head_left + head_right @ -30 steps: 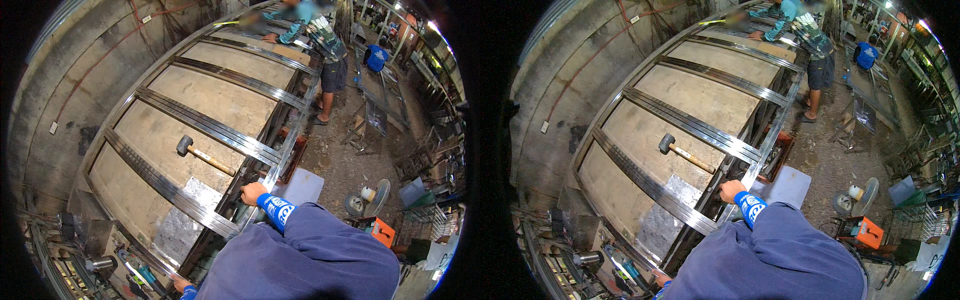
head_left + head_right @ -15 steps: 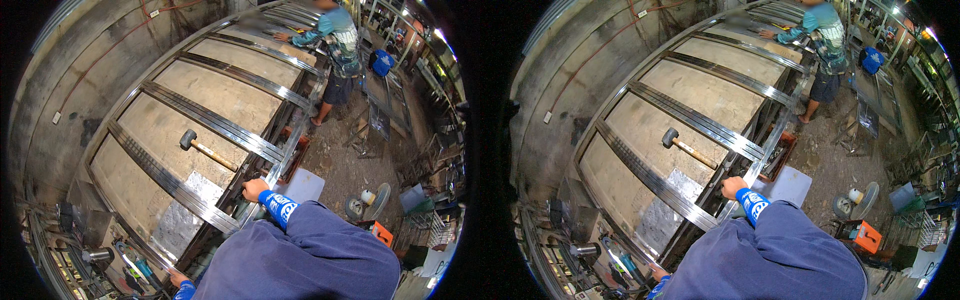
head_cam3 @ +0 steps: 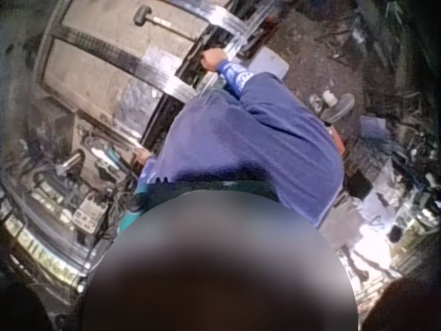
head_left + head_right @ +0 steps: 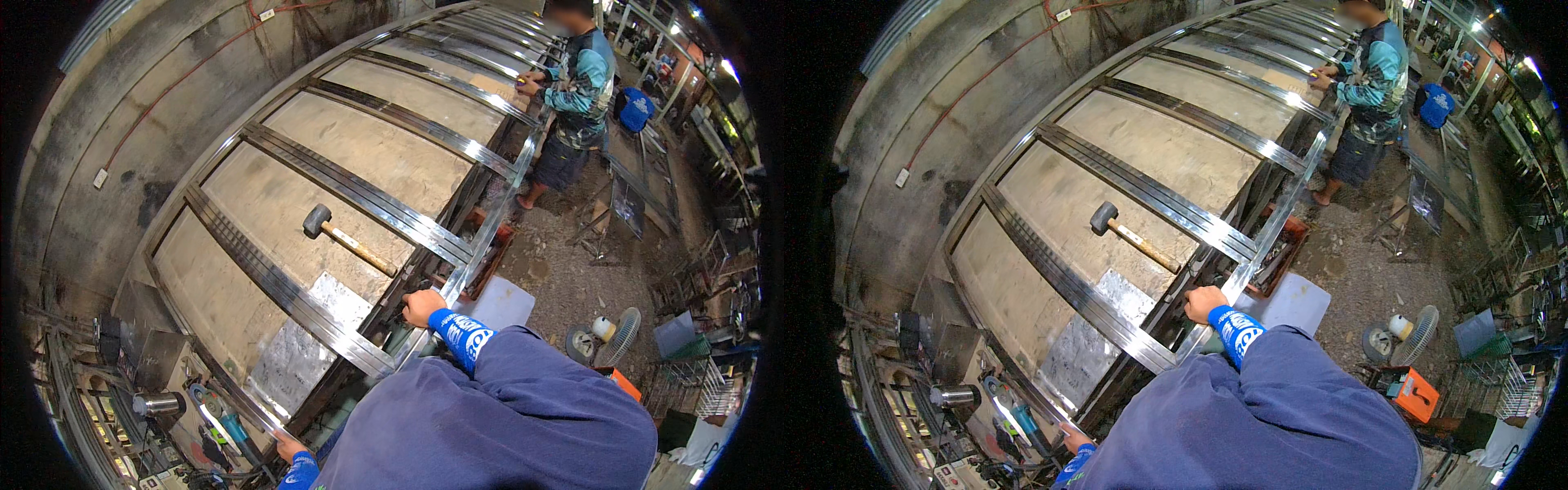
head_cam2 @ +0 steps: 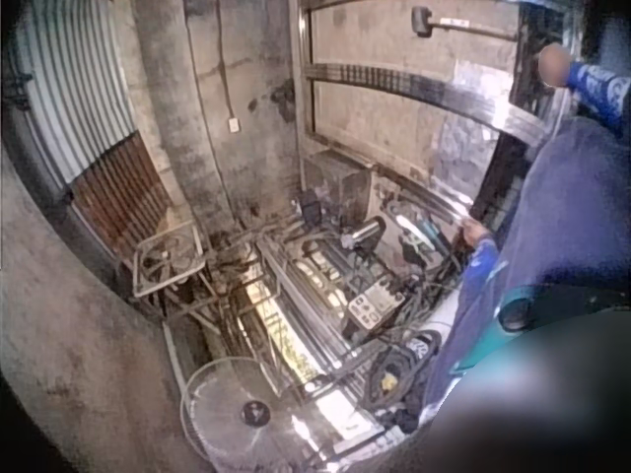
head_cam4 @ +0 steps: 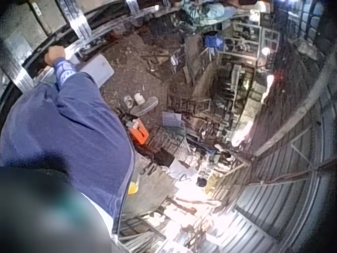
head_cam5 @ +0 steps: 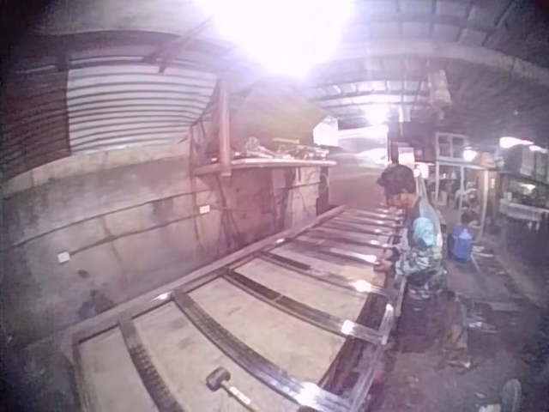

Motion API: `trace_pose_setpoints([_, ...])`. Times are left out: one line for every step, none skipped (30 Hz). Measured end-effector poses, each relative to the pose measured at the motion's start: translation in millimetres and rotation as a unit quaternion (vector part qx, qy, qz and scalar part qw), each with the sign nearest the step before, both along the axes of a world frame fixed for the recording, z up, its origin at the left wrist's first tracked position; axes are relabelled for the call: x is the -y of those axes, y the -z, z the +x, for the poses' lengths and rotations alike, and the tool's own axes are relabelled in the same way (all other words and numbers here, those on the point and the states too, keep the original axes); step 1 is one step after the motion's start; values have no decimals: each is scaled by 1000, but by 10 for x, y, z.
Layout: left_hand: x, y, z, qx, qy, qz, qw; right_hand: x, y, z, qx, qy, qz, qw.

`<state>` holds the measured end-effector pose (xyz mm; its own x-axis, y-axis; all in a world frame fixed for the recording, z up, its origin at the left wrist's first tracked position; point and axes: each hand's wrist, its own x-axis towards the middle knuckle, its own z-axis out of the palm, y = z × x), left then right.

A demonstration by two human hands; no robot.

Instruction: The person measures a large metal frame structure using a tape measure and a metal ruler. They repeatedly extend the tape measure across different sections of the frame, align the ruler, and mark or check dimensions. A coworker is also present, assisting with measurements on the same structure.

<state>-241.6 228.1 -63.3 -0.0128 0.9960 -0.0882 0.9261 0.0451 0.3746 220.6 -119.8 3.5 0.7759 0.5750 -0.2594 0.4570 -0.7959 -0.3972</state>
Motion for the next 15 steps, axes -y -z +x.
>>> trace_pose_setpoints([5,5,-3,0,-11,-4,1000,3,-4,-3,1,0,0,1000])
trace_pose_setpoints([9,11,-3,2,-13,-6,1000,5,-11,-6,0,1,-2,1000])
trace_pose_setpoints([10,17,-3,4,-17,-4,1000,5,-18,-10,1,1,-1,1000])
trace_pose_setpoints([8,21,-5,7,-20,-1,1000,5,-25,-12,1,2,-3,1000])
trace_pose_setpoints([3,24,-5,2,-19,-3,1000,4,-31,-13,0,5,-4,1000])
trace_pose_setpoints([-6,23,-5,-1,-15,-2,1000,2,-35,-14,4,4,0,1000])
trace_pose_setpoints([-14,19,-3,-9,-16,-3,1000,2,-35,-13,7,4,4,1000])
trace_pose_setpoints([-22,11,3,-16,-17,-13,1000,2,-33,-12,11,5,8,1000])
trace_pose_setpoints([-28,0,11,-26,-22,-24,999,5,-26,-11,8,3,8,1000])
trace_pose_setpoints([-27,-17,22,-43,-38,-40,998,10,-15,-11,5,0,8,1000])
trace_pose_setpoints([-19,-37,30,-26,-27,-27,999,12,-1,-5,3,-2,9,1000])
trace_pose_setpoints([0,-52,56,-12,-27,-19,999,18,14,13,10,-6,26,1000])
trace_pose_setpoints([26,-75,52,-6,-34,-16,999,32,37,-5,13,-10,42,999])
trace_pose_setpoints([40,-87,72,-12,-45,-14,999,51,61,-1,14,-17,58,998])
trace_pose_setpoints([46,-95,86,3,-33,-20,999,89,86,11,57,-11,124,991])
